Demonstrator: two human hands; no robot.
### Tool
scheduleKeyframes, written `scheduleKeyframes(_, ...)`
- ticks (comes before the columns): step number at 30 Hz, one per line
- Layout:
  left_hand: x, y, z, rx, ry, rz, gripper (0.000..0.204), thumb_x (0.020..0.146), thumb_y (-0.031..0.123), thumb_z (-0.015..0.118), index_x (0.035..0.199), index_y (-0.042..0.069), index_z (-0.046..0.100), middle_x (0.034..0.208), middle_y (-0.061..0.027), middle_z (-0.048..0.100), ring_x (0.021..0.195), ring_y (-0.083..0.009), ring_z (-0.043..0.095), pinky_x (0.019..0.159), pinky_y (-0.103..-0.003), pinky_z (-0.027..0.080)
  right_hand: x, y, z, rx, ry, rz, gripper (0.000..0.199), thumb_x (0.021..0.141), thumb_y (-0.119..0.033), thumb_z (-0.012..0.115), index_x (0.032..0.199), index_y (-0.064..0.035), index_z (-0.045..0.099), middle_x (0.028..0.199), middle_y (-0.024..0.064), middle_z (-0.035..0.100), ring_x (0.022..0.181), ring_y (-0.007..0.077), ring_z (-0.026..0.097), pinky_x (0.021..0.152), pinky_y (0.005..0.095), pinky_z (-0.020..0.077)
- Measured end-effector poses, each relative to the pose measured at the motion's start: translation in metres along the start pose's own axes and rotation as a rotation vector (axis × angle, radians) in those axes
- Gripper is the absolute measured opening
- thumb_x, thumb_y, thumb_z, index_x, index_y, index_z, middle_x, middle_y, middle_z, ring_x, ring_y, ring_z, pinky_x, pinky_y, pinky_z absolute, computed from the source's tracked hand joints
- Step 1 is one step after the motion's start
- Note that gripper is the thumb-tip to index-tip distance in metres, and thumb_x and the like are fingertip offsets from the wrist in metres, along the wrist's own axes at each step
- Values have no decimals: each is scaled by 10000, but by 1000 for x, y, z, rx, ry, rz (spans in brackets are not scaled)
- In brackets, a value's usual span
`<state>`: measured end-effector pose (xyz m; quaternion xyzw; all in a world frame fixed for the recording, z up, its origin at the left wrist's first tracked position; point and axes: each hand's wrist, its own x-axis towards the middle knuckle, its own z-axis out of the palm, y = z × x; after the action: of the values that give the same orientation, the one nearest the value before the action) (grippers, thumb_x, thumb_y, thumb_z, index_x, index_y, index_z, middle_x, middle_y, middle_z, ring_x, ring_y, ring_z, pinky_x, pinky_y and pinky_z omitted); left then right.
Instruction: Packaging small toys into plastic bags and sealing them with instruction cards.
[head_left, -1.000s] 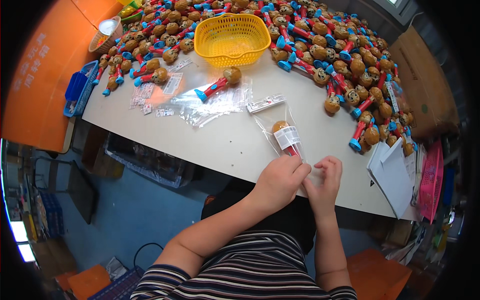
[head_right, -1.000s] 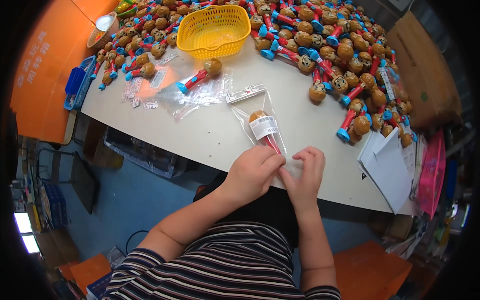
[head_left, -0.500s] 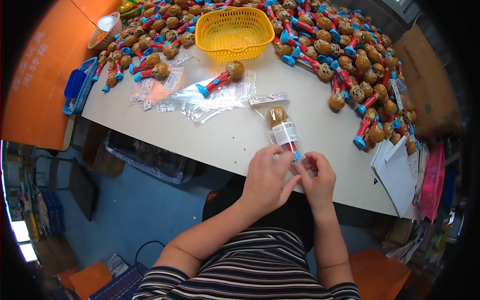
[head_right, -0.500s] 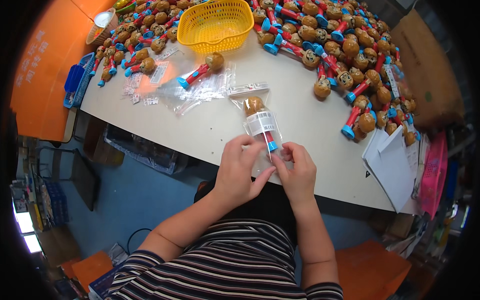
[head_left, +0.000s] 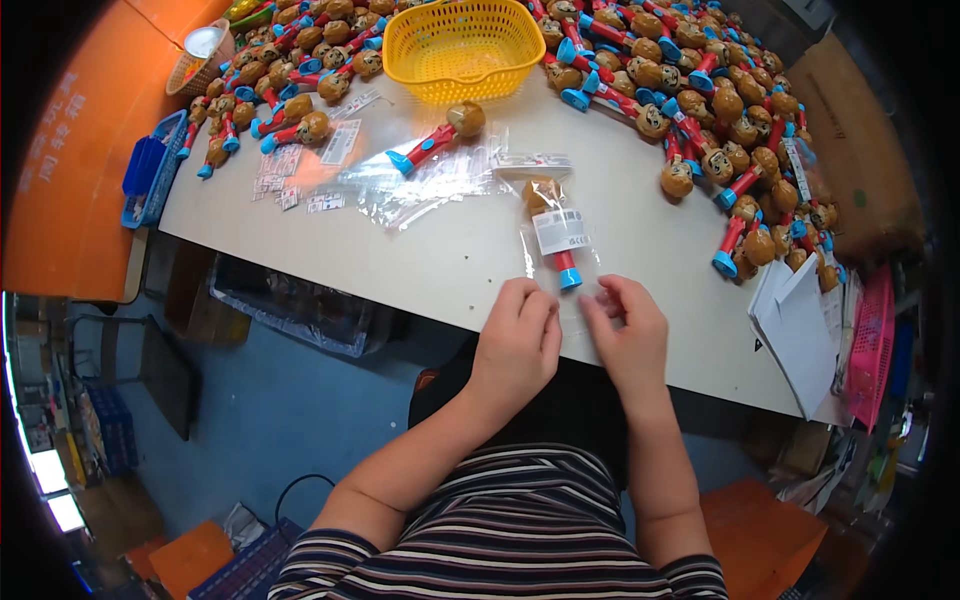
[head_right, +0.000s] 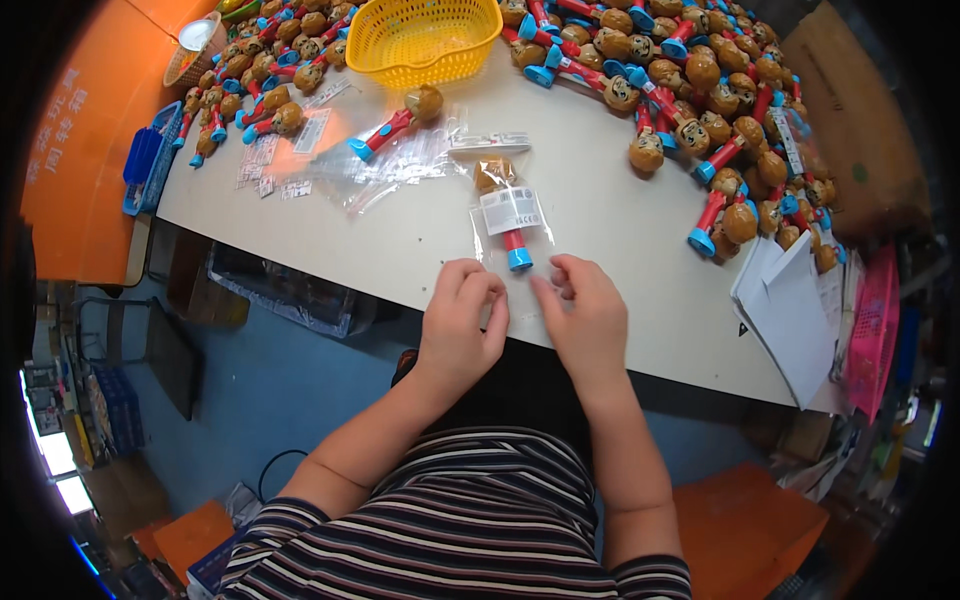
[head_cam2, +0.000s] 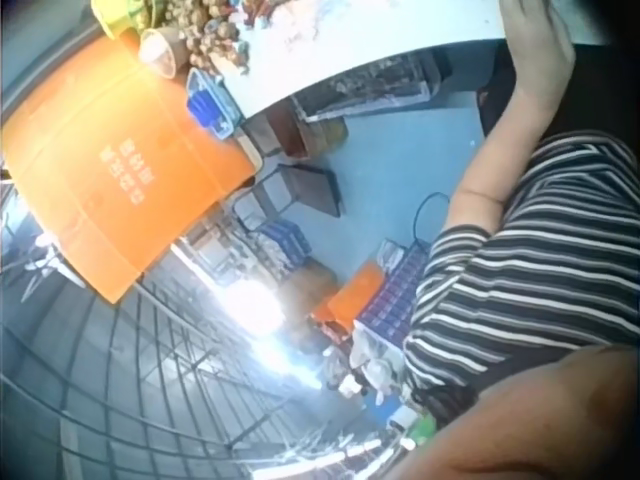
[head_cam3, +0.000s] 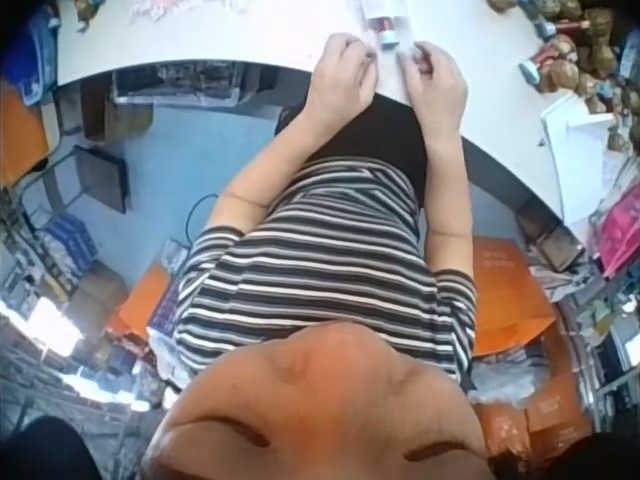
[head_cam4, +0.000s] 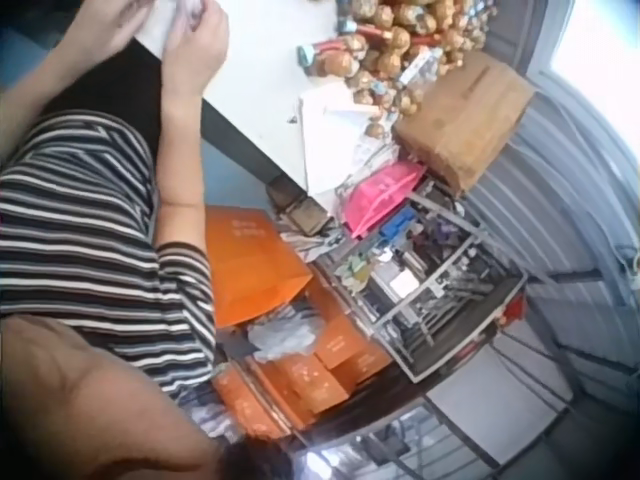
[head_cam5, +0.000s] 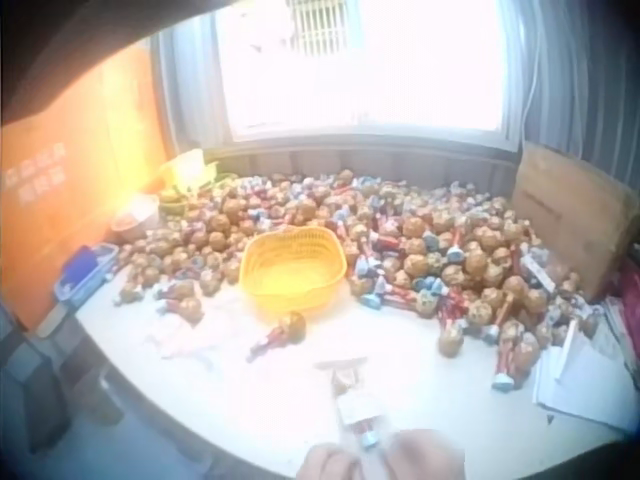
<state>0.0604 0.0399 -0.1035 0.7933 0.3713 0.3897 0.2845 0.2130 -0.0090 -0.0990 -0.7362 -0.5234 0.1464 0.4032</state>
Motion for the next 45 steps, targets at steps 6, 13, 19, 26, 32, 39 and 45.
scheduleKeyframes(6,-7,10,-17,-77,5,-103,236,754,-43,735,956,-1,621,996,-127,542,822,-242,597,662,-294,527,-11,6,-31,319,-111,276,217,892,-29,691,1090,43,639,883,103,714,759,135,682,697,236,541)
scheduleKeyframes(13,-4,25,14,64,-50,127,169,794,120,746,943,65,690,887,-41,623,848,-235,606,763,-373,417,-10,4,-32,868,-244,620,206,916,-2,651,1099,58,578,904,129,712,834,147,702,743,250,597)
scheduleKeyframes(19,-10,18,24,139,-44,149,164,784,101,741,929,70,669,892,-42,622,857,-231,600,754,-372,412,-11,3,-30,848,-163,694,152,903,20,646,1038,36,578,885,126,712,792,154,707,711,255,607)
scheduleKeyframes(26,-4,17,26,122,-96,231,148,776,48,710,899,45,628,903,-77,599,865,-271,584,784,-381,425,-12,7,-29,882,-183,678,98,892,38,644,932,7,560,847,116,699,780,153,706,703,249,605)
scheduleKeyframes(32,-2,8,12,-135,-200,158,156,775,14,702,896,16,604,900,-105,591,859,-301,575,792,-381,445,-14,8,-26,910,-101,666,162,893,48,640,831,-30,512,833,127,687,770,169,706,705,255,606)
scheduleKeyframes(39,-6,-6,-42,-705,-273,-399,62,903,7,630,885,18,572,919,-40,568,834,-126,525,746,-264,431,-9,3,-27,914,-70,674,268,894,45,645,760,-63,439,815,134,677,786,202,718,710,281,622)
scheduleKeyframes(45,15,-54,-99,-1056,-51,-508,133,975,149,619,922,46,554,934,-32,541,865,-119,503,779,-255,415,-8,1,-27,905,-61,671,297,888,53,647,737,-69,423,804,131,664,803,212,716,722,296,621)
